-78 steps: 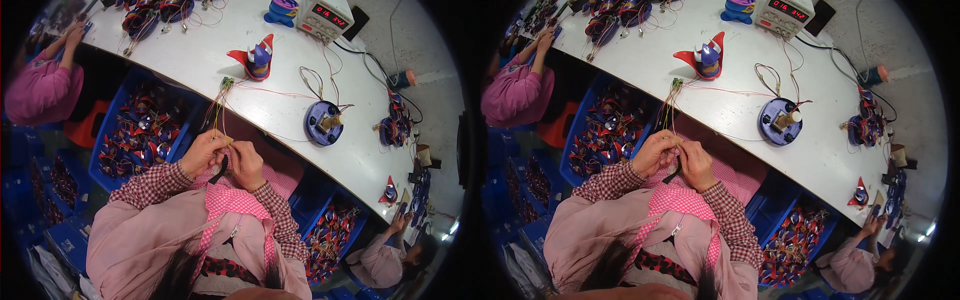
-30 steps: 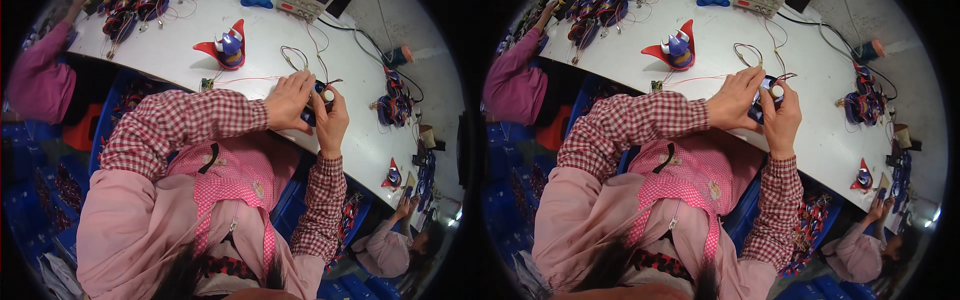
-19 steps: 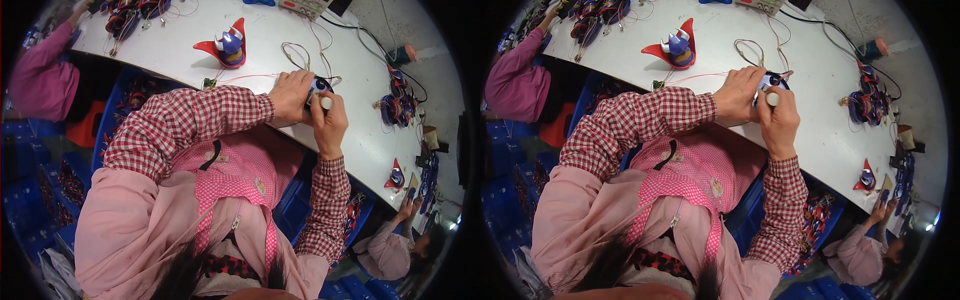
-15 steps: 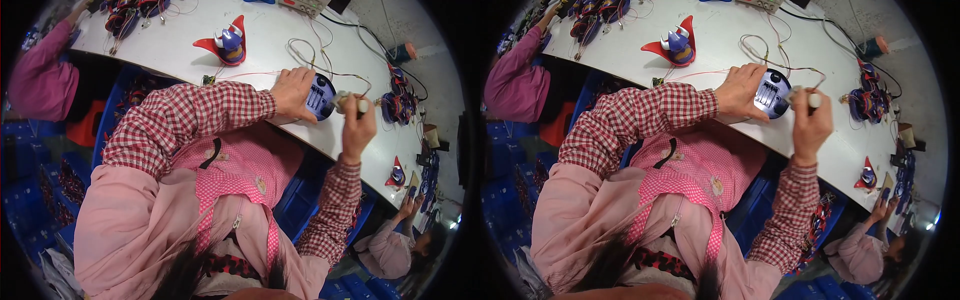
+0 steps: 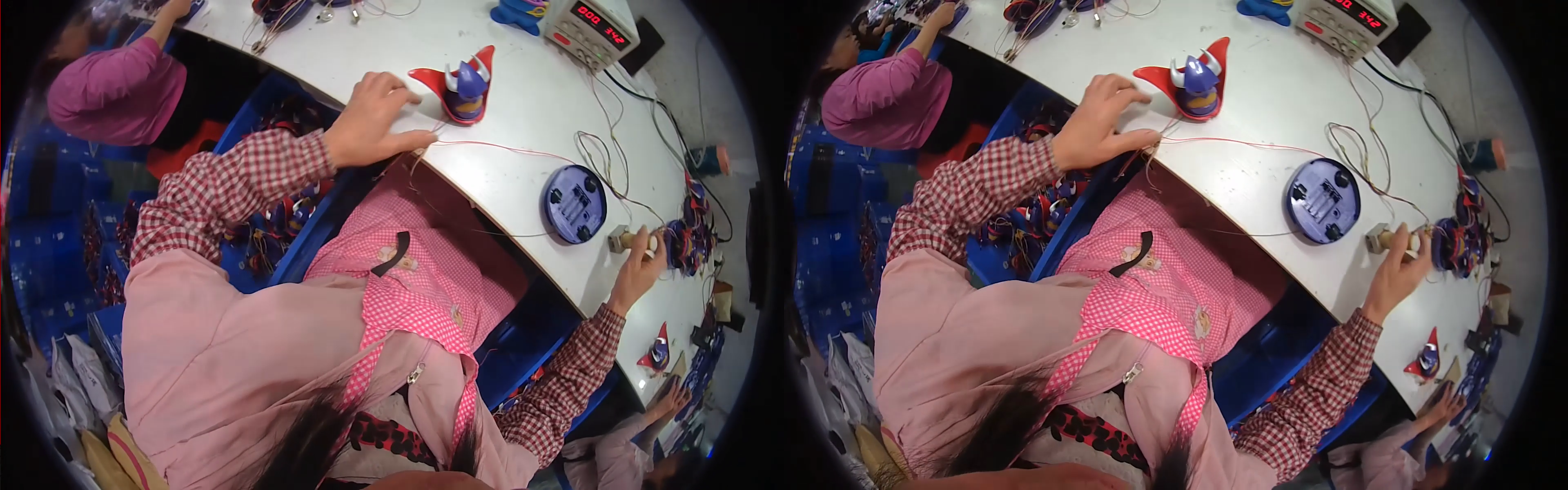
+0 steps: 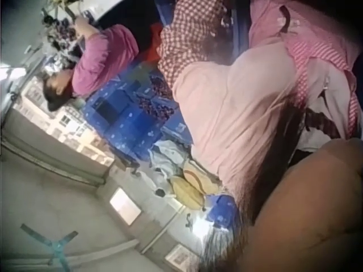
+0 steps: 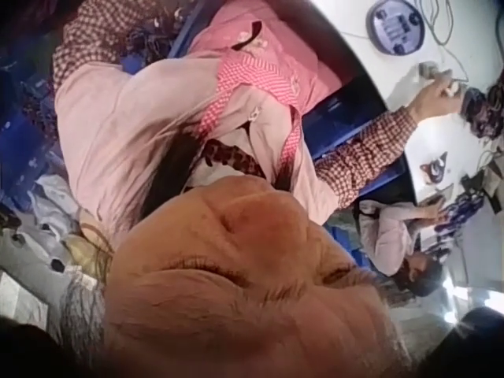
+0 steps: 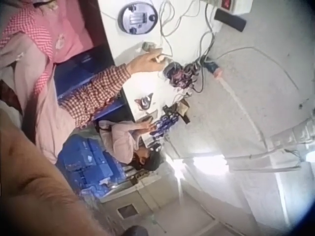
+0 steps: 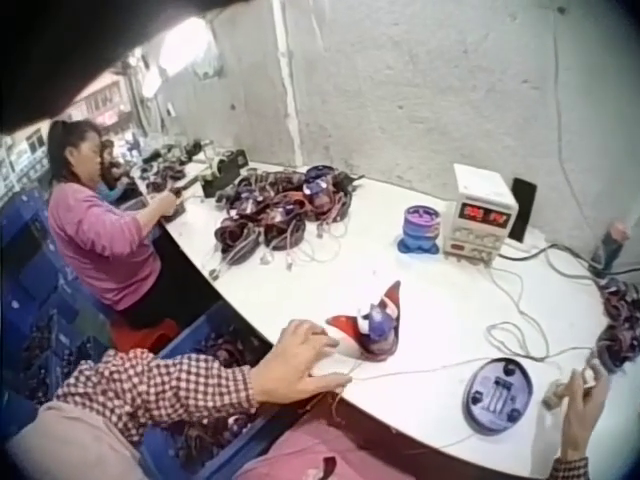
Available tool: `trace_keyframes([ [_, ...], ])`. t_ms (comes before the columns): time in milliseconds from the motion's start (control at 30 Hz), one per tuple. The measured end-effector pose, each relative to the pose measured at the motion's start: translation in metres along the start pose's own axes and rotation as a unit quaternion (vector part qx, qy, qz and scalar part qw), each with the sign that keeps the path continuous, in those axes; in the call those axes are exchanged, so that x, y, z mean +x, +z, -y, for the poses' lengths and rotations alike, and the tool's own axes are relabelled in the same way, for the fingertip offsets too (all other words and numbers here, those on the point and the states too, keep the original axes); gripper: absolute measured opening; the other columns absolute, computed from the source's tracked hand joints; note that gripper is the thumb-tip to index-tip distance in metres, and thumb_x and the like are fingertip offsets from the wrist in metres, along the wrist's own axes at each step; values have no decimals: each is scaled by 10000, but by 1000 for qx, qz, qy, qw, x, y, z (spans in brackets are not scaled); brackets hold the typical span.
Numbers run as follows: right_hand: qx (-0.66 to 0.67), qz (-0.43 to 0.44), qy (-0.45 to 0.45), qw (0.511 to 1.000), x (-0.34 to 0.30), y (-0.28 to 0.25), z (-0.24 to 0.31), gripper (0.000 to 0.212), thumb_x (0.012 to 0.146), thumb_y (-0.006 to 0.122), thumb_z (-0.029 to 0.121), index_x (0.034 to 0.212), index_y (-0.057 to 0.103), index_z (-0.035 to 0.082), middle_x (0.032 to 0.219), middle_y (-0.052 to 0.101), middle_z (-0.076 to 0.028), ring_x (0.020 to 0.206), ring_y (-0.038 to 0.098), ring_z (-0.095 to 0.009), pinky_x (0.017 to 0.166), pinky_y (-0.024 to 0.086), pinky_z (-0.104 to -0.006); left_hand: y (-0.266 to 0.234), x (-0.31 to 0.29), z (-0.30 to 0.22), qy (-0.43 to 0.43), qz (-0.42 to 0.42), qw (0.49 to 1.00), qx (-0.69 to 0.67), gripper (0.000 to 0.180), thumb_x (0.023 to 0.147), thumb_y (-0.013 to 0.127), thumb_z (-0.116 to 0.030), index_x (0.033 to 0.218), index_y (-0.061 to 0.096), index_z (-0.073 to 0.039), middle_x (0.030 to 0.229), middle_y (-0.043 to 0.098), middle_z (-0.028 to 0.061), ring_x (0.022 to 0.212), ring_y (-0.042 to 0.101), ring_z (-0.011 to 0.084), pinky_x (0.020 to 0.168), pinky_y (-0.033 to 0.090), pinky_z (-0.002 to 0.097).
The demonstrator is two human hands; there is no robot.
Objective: Assembling small electronic toy bases by connecting wires and fitting plastic components.
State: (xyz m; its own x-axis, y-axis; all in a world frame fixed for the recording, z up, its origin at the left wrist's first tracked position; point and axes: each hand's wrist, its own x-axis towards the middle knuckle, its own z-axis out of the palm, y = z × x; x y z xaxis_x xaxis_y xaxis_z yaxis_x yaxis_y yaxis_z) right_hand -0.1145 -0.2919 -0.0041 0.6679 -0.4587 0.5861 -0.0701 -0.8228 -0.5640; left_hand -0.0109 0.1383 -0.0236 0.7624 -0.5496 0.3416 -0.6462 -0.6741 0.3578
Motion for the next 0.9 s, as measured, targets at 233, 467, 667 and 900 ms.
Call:
trace_keyframes([
  [233,119,266,-228,929,-57,58,170,299,776,659,61,1065,592,23,980,558,-132,855,554,-237,733,462,-328,43,50,27,-50,-31,998,20,893,633,638,-679,1156,541,38,1223,424,217,1177,331,337,1016,209,442],
  [467,62,282,-245,925,-99,137,215,259,735,695,101,964,611,14,930,555,-156,873,517,-297,736,442,-371,48,72,13,-59,-49,991,-112,944,574,674,-692,1151,532,41,1232,420,210,1194,317,316,1017,189,421],
  [667,156,289,-181,927,-90,119,205,187,738,691,74,901,619,16,862,573,-122,801,520,-266,693,437,-350,37,75,5,-148,50,840,-520,607,678,769,-394,1077,578,20,1007,607,90,962,558,181,896,401,310],
  [900,331,267,12,905,-56,50,179,113,823,663,71,907,617,11,777,571,20,750,514,-56,646,402,-187,16,73,-38,-123,47,689,-713,410,751,739,-233,1064,606,-4,958,650,58,847,602,121,801,463,261],
])
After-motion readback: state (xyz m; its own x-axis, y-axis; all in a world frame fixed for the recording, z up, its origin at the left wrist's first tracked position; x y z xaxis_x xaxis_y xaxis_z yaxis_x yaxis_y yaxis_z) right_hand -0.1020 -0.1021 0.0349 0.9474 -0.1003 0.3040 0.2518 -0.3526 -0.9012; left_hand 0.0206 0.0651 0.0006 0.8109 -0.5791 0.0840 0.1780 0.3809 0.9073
